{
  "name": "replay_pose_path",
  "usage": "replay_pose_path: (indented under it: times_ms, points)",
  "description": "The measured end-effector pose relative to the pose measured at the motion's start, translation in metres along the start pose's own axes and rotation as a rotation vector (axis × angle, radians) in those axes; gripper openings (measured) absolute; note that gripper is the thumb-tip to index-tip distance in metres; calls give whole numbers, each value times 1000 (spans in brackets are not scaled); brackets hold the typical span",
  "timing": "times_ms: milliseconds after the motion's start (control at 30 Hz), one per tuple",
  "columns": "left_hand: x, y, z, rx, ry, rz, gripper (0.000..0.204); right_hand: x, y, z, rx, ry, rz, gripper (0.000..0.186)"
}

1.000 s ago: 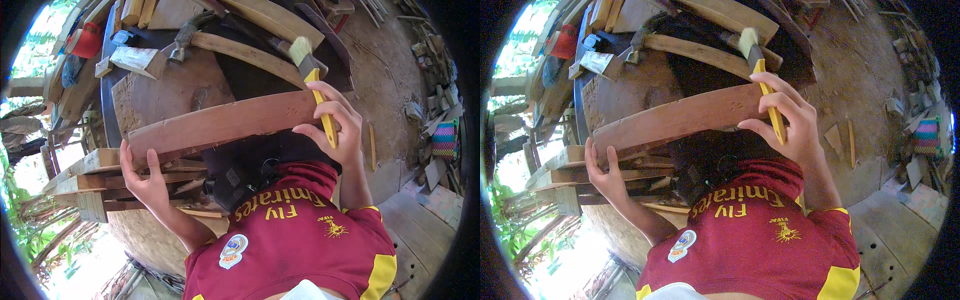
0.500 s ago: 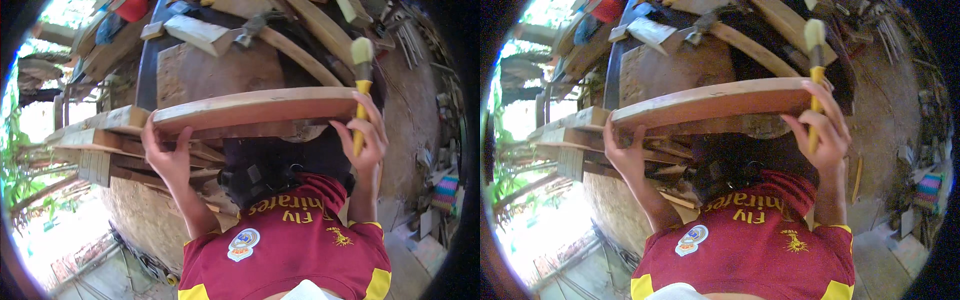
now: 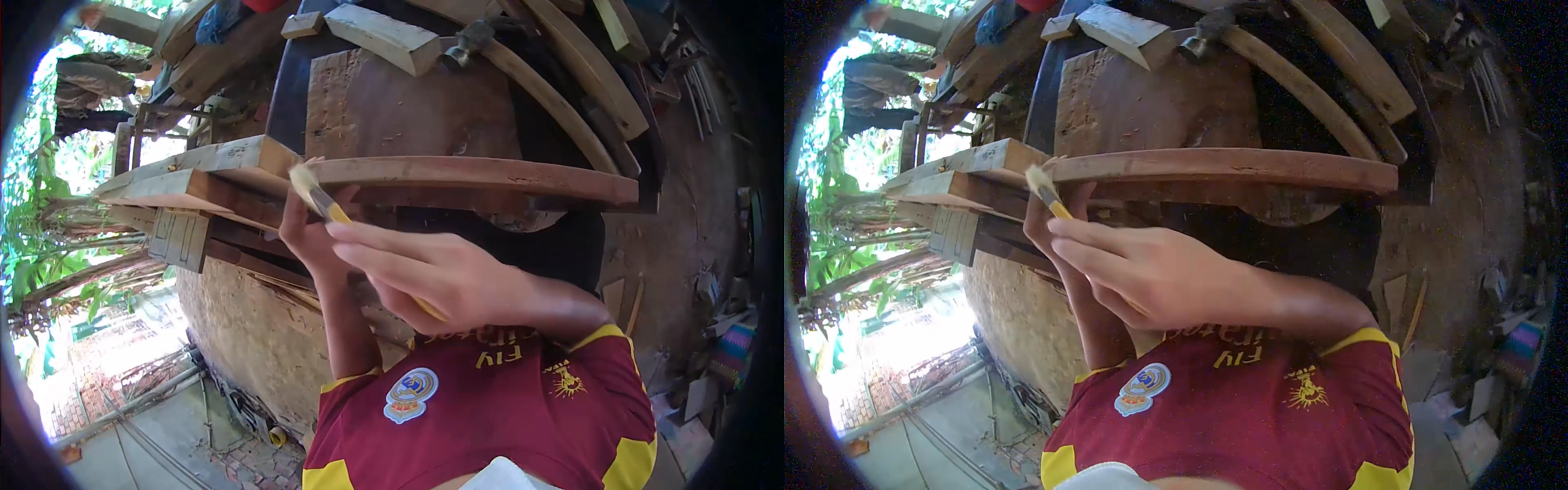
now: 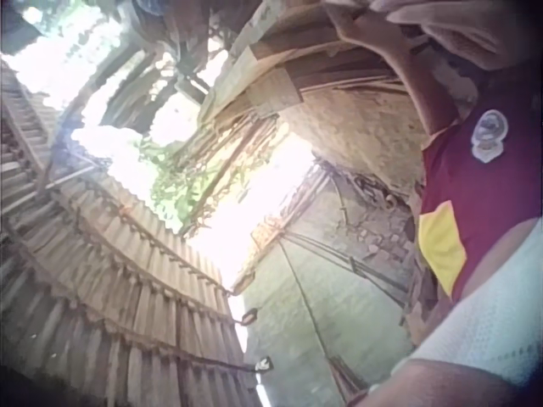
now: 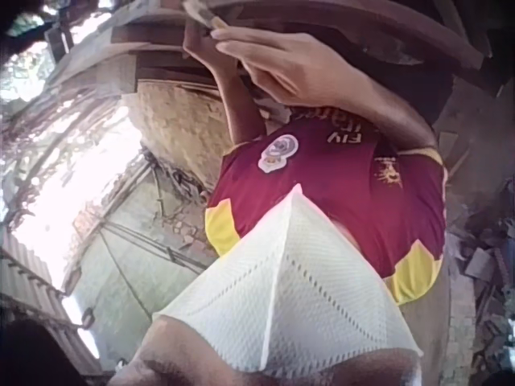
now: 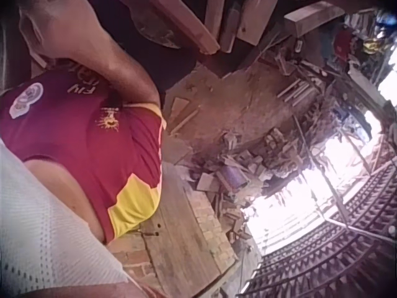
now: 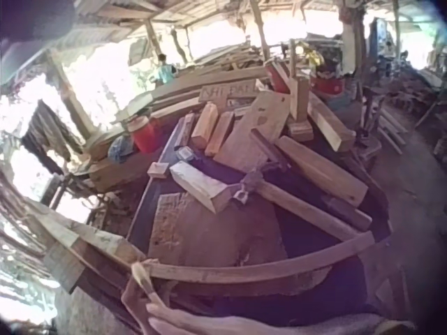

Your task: The person carves a small wooden block using a chisel and mallet, then brushes the surface of a longer wooden plank with a yellow-handled brush. The person handles the wood and tools directly without visible secondary objects.

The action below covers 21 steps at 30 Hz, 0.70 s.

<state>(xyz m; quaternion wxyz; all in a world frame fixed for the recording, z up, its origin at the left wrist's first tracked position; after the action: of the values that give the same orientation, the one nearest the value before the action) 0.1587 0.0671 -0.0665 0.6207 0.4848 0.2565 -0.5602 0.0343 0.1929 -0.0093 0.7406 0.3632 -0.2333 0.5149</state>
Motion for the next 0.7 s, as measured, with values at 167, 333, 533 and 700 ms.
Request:
replay_pose_path:
  times_ms: [167, 333, 533, 700]
  points:
    - [7, 6, 0, -38, 129, -102, 46, -3, 12, -12, -67, -115, 21, 44]
    - [1, 4, 2, 31, -56, 68, 45, 11, 69, -57, -134, -189, -60, 36]
    - [6, 5, 3, 36, -34, 90, 42, 52, 144, -101, -374, -425, -230, 25]
    - [-2, 3, 4, 48, -21, 170, 43, 73, 187, -120, -497, -468, -366, 28]
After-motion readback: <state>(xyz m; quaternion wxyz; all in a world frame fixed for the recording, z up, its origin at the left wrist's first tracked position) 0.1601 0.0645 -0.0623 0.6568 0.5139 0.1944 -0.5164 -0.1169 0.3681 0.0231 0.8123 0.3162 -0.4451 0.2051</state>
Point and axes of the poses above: each hand's wrist, its own z-axis towards the middle knuckle, its own y-axis out of the back of the hand, x = y × z, the point moved 3 cm from there along z, towards the middle knuckle
